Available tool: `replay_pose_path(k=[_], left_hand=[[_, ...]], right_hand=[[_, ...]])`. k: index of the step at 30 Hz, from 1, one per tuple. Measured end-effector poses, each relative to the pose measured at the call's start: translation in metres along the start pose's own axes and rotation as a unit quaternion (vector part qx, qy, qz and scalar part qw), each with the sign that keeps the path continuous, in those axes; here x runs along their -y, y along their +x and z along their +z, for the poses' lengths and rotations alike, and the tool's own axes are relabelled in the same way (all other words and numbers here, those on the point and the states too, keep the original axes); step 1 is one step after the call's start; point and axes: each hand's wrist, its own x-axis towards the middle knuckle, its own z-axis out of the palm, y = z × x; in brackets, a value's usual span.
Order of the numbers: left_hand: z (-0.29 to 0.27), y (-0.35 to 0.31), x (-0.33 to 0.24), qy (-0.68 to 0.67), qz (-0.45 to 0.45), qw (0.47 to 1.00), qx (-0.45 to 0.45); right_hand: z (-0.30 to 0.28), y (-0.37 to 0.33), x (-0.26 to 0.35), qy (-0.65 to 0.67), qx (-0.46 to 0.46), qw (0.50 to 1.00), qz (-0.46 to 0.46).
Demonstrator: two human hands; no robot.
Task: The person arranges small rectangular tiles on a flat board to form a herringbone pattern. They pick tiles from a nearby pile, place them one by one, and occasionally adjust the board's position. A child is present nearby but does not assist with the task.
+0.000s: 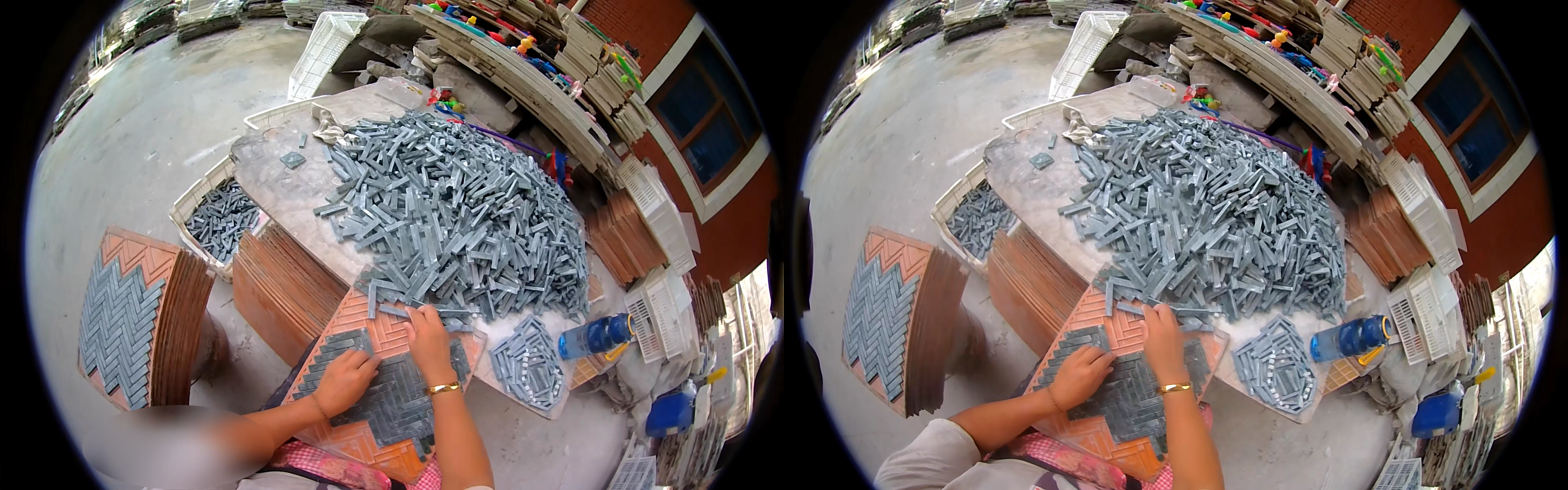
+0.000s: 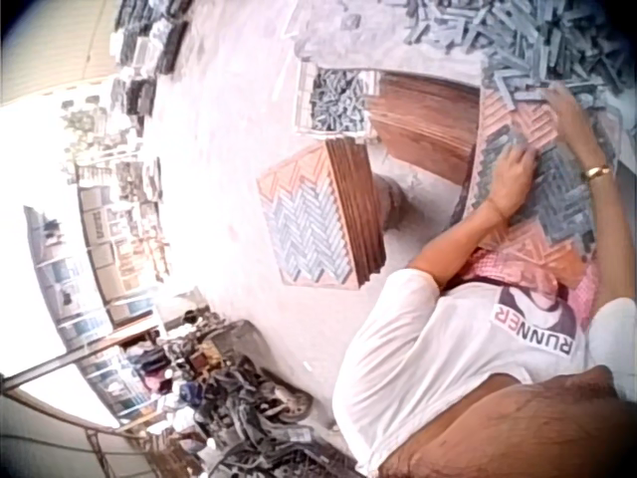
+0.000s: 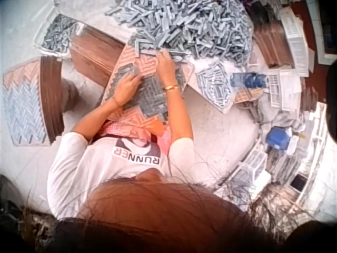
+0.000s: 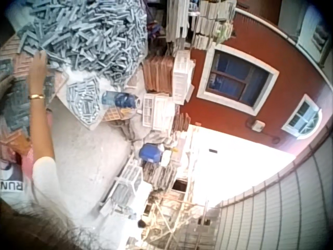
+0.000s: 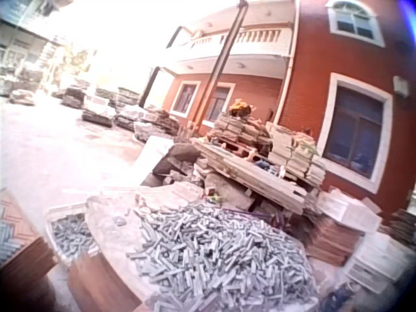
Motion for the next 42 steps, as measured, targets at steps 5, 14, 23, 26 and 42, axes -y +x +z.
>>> replay_pose_path(k=[5,14,23,26,42], left_hand=[[0.006,0.016,-0.002,0.019,-0.029,0.999,0.030],[0.004,0.015,-0.001,-0.033,-0.043,0.998,0.009],[-0.012,0.003,0.013,-0.034,-0.038,0.998,-0.032],[-0.011,0.012,0.010,-0.021,-0.022,0.999,-0.025],[0.008,0.024,0.010,0.026,0.032,0.999,-0.015]], right_hand=[[0.001,0.009,-0.002,-0.023,0.015,1.000,-0.003],[-0.029,-0.015,-0.008,0.086,0.127,0.988,0.000],[-0.024,-0.019,-0.004,0.077,0.162,0.984,-0.014],[-0.022,-0.021,-0.004,0.077,0.160,0.984,-0.019],[-0.021,-0.028,-0.010,0.057,0.124,0.987,-0.082]])
